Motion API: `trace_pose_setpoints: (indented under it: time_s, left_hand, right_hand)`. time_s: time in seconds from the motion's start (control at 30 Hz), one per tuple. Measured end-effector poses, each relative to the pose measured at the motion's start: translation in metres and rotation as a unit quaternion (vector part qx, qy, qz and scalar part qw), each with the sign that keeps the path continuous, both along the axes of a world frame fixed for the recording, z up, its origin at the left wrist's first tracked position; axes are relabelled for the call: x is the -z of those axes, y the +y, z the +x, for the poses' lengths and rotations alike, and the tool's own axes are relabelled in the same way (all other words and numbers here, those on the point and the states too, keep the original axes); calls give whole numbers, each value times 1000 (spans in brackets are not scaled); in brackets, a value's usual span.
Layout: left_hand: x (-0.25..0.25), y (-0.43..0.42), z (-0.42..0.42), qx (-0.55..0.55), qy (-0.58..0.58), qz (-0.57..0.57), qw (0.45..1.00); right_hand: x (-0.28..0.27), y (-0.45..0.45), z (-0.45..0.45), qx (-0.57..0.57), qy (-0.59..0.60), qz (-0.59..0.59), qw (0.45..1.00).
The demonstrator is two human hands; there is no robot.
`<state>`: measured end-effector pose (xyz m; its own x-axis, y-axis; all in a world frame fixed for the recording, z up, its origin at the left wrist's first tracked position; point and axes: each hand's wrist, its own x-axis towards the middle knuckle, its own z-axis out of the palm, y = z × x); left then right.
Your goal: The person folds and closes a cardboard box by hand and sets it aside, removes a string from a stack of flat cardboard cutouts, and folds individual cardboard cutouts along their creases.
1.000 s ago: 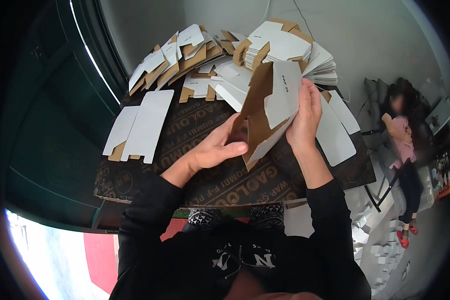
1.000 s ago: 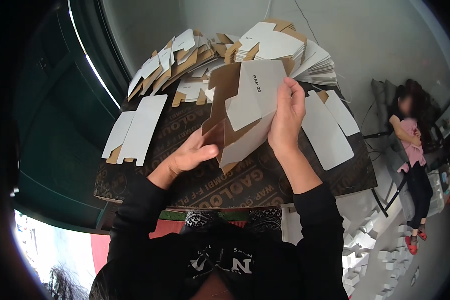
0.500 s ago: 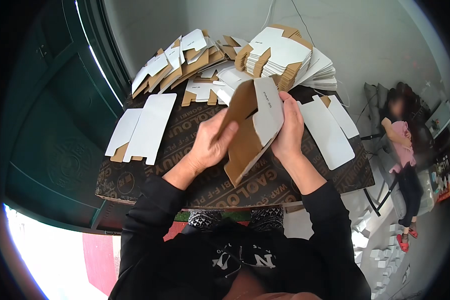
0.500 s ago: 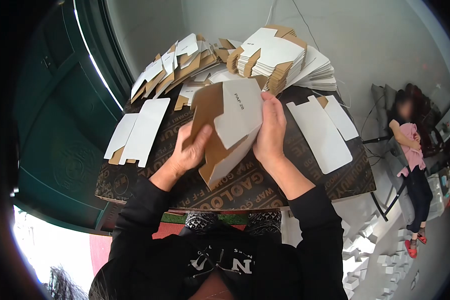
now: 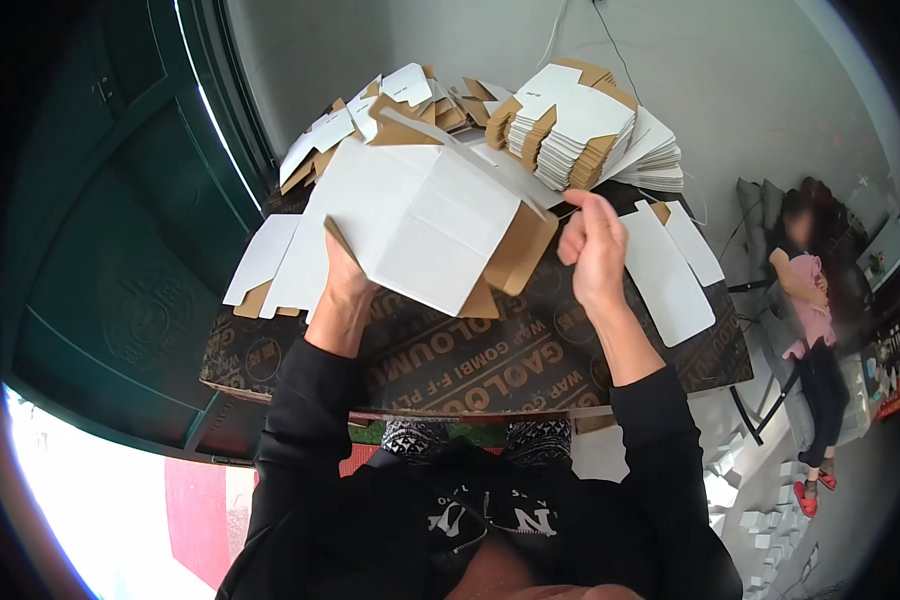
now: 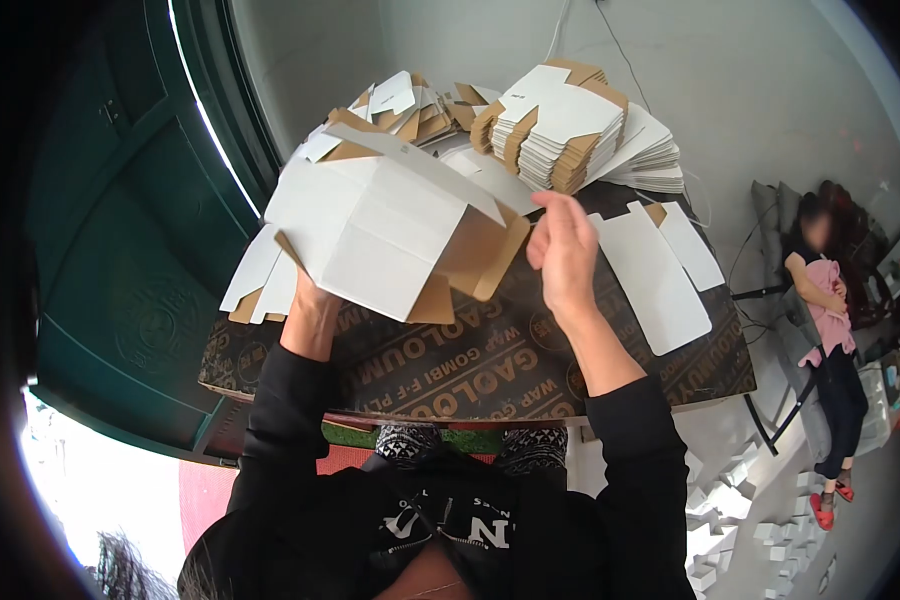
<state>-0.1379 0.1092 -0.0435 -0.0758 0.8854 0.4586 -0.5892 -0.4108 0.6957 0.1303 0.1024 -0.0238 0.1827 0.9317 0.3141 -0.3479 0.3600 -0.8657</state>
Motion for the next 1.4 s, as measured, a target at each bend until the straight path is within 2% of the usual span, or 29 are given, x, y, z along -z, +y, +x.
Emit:
trace_pose_setpoints:
  time_s: [0.03, 0.1, 0.17, 0.2, 0.27, 0.33, 0.43, 0.6, 0.8, 0.87, 0.93, 1.0, 1.03, 1.1, 1.13, 1.27, 1.4]
  left_hand:
    - [-9, -2, 2, -13, 39, 10, 999]
    - [-21, -6, 6, -37, 118, 29, 992]
    - [-23, -7, 9, 14, 122, -55, 991]
    - [-22, -8, 13, 16, 122, -55, 991]
    - [-19, -13, 25, 60, 57, -190, 978]
    - [-16, -15, 32, 81, 87, -193, 974]
    - [-12, -16, 39, 133, 171, -200, 955]
    - [-9, -15, 50, 215, 212, -218, 928]
    - [-25, -29, 64, 213, 154, -266, 927]
    - [-46, -35, 63, 140, 236, -255, 927]
    - [-64, -31, 60, 66, 313, -237, 917]
    - [-49, 6, 47, 103, 251, -234, 934]
    - [-64, -1, 48, 103, 250, -233, 934]
    - [-98, -17, 50, 20, 267, -122, 956]
    - [-104, -18, 49, 20, 266, -121, 956]
    - [-119, -16, 42, 8, 395, 61, 917]
    - [-98, -18, 46, 7, 345, 77, 935]
  right_hand:
    - [0, 1, 6, -1, 0, 0, 1000]
    - [1, 3, 18, 17, -68, 82, 994]
    - [-2, 2, 16, 2, -100, 119, 988]
    - [-4, 2, 15, -13, -133, 154, 979]
    - [-8, 1, 12, -44, -199, 224, 953]
    - [-8, -4, 10, -116, -225, 205, 945]
    - [-9, -11, -2, -154, -226, 213, 938]
    - [-6, -7, -5, -137, -278, 259, 915]
    - [-29, -19, 0, -170, -330, 176, 912]
    - [-49, -22, 5, -169, -332, 160, 914]
    - [-66, -26, 7, -161, -263, 182, 933]
    - [-87, -39, 16, -136, -303, 199, 922]
    - [-95, -46, 22, -136, -305, 200, 921]
    - [-105, -57, 32, -128, -366, 182, 904]
    - [-106, -58, 32, -128, -367, 181, 903]
    - [-98, -52, 35, -40, -421, 384, 821]
    - [-83, -41, 30, -56, -425, 375, 822]
